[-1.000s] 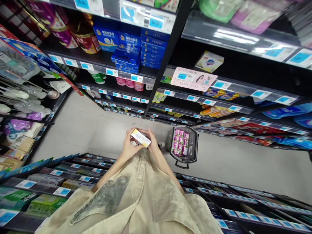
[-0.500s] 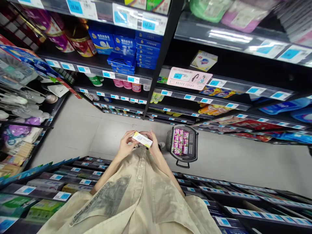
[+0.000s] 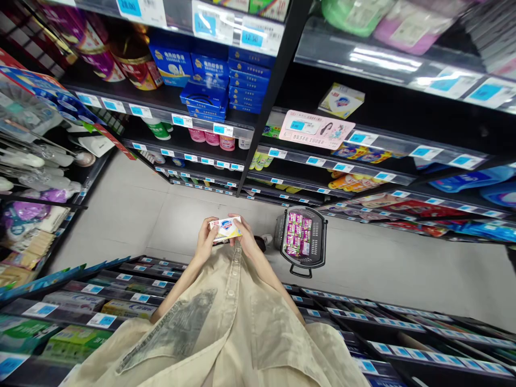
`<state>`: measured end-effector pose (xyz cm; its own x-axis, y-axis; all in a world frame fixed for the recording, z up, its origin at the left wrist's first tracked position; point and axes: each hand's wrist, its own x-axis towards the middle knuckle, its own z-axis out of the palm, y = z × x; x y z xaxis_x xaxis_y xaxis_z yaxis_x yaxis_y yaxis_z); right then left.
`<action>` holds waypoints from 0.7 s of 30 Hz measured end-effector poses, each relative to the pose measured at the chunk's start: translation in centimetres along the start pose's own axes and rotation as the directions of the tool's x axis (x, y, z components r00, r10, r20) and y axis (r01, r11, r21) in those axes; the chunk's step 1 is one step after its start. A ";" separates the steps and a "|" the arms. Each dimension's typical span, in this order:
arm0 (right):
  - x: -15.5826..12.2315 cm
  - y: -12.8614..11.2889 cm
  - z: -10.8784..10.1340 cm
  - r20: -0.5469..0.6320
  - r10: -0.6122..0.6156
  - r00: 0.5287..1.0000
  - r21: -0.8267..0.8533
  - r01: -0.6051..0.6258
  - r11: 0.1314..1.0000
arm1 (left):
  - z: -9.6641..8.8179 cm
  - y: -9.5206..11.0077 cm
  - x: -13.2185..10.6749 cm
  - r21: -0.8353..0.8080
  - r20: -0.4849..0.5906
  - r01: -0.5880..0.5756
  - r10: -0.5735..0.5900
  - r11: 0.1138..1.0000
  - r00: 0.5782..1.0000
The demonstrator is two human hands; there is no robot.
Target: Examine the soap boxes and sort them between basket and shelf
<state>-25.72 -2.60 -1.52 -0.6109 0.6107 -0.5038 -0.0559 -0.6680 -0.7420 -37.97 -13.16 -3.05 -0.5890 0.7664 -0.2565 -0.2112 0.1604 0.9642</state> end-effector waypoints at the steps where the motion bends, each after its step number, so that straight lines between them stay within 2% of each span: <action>1: -0.1 -0.1 0.1 -0.016 -0.012 1.000 0.002 0.012 1.000 | 0.0 0.0 0.0 0.012 0.013 0.031 -0.031 0.999 0.999; 3: -0.5 -0.3 0.2 -0.024 -0.032 0.999 0.018 0.033 0.999 | -0.2 -0.2 0.1 0.027 0.047 0.097 -0.098 0.995 0.994; 6: -0.9 -0.6 0.2 0.051 -0.080 0.996 -0.008 0.080 0.997 | -0.3 -0.6 0.5 -0.015 0.101 0.176 -0.174 0.984 0.980; 9: -0.9 -0.5 0.1 0.104 -0.155 0.982 -0.151 0.170 0.974 | -0.3 -1.4 0.9 -0.118 0.175 0.297 -0.275 0.948 0.945; 12: -0.5 0.0 -0.1 0.073 -0.250 0.965 -0.372 0.259 0.891 | -0.1 -2.3 1.1 -0.148 0.179 0.366 -0.339 0.919 0.924; 14: -0.3 0.2 -0.1 0.067 -0.314 0.947 -0.560 0.296 0.774 | 0.1 -2.8 1.2 -0.174 0.154 0.361 -0.337 0.916 0.929; 16: -0.2 0.2 0.0 0.124 -0.369 0.921 -0.730 0.337 0.594 | 0.3 -3.1 1.2 -0.274 0.174 0.396 -0.360 0.876 0.917; 19: 0.0 0.0 0.5 0.297 -0.382 0.875 -0.847 0.426 0.319 | 0.3 -3.3 1.0 -0.506 0.317 0.518 -0.410 0.690 0.856; 21: 0.1 -0.1 0.9 0.390 -0.348 0.853 -0.858 0.473 0.198 | 0.0 -3.3 0.7 -0.636 0.413 0.565 -0.386 0.526 0.825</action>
<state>-26.48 -2.82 -1.15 -0.8094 0.5873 0.0009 0.3776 0.5216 -0.7651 -37.67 -13.19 -6.39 -0.0820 0.8275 -0.5555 -0.9398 0.1214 0.3194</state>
